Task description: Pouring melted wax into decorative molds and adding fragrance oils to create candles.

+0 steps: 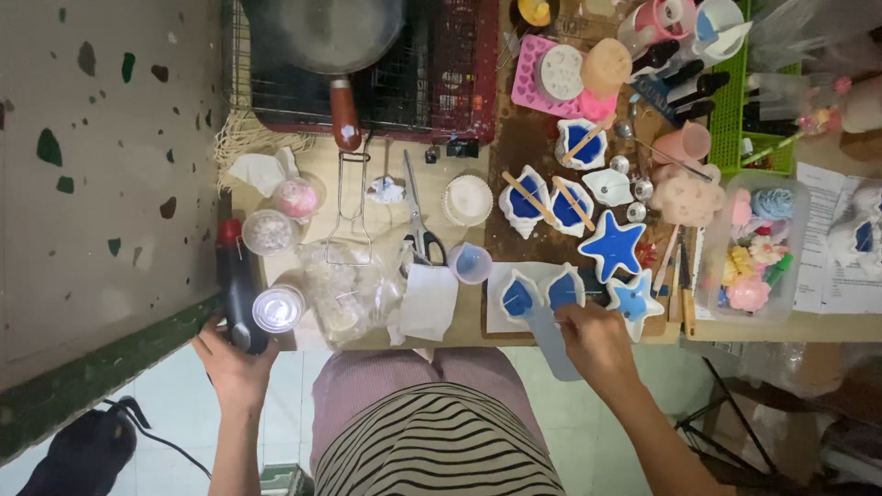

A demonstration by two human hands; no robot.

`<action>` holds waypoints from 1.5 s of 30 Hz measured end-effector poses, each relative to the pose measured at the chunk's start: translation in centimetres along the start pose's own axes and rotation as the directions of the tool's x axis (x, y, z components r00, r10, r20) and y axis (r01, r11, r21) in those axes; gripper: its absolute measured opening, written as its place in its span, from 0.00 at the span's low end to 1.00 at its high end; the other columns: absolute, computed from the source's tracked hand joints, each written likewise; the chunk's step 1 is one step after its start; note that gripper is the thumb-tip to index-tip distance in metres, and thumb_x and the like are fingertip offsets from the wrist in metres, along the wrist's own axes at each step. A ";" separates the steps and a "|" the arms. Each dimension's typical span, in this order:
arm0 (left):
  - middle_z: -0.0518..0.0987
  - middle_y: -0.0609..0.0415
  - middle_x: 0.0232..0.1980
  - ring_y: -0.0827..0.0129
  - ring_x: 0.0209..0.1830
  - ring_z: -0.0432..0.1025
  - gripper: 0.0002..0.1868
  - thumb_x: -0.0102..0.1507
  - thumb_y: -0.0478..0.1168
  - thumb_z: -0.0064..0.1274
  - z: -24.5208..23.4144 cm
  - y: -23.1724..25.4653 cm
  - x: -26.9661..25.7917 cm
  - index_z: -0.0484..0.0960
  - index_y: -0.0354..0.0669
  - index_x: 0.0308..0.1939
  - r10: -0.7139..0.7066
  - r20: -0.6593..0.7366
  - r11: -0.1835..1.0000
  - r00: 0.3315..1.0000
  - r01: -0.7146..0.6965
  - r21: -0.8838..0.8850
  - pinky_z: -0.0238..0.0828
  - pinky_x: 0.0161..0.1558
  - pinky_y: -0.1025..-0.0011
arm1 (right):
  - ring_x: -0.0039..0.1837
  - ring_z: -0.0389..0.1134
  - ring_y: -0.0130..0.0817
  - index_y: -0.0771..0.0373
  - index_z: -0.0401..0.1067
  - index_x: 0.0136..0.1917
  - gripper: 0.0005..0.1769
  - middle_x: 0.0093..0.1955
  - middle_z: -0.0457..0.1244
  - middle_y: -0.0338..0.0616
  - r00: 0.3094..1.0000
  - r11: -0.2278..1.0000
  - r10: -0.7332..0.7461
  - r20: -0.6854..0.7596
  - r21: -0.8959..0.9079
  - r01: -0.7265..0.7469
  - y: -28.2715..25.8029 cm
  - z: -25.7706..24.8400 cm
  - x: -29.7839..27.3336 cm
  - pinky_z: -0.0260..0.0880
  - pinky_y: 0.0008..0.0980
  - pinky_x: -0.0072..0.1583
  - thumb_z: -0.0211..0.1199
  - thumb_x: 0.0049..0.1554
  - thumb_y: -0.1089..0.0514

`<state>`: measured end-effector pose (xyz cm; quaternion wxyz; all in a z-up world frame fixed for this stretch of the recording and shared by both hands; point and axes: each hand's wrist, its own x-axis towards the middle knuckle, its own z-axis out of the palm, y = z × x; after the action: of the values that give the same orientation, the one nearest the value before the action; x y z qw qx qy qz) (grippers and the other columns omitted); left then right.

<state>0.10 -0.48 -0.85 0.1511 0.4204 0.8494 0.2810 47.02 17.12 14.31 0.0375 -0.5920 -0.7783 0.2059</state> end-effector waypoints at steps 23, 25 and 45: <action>0.71 0.37 0.58 0.48 0.58 0.68 0.26 0.64 0.30 0.56 -2.9 6.5 -2.8 0.70 0.28 0.66 -0.016 -0.236 1.000 0.972 0.012 -0.017 0.69 0.53 0.62 | 0.40 0.75 0.46 0.62 0.81 0.48 0.09 0.40 0.72 0.54 0.930 0.971 0.239 0.280 -0.044 -0.237 2.0 -0.8 5.2 0.74 0.41 0.46 0.65 0.52 0.65; 0.70 0.45 0.45 0.56 0.42 0.65 0.20 0.60 0.30 0.58 -3.8 8.7 -3.8 0.76 0.32 0.57 0.009 -0.254 1.000 0.967 -0.010 -0.005 0.65 0.46 0.60 | 0.40 0.75 0.41 0.63 0.81 0.47 0.09 0.41 0.72 0.51 0.922 0.962 0.262 0.285 -0.003 -0.272 3.8 -0.1 5.2 0.74 0.38 0.45 0.67 0.51 0.63; 0.82 0.35 0.41 0.42 0.43 0.79 0.26 0.56 0.56 0.66 22.5 31.1 12.8 0.85 0.35 0.39 -0.141 0.323 0.979 0.936 0.180 -0.093 0.76 0.46 0.51 | 0.44 0.76 0.38 0.57 0.83 0.50 0.13 0.40 0.75 0.48 0.863 0.874 0.446 0.238 0.092 -0.478 10.0 4.1 2.3 0.77 0.35 0.49 0.71 0.50 0.57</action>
<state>23.09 32.80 -0.20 0.3324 0.3791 0.8272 0.2481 54.11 20.28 6.50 -0.0511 -0.7321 -0.5954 0.3270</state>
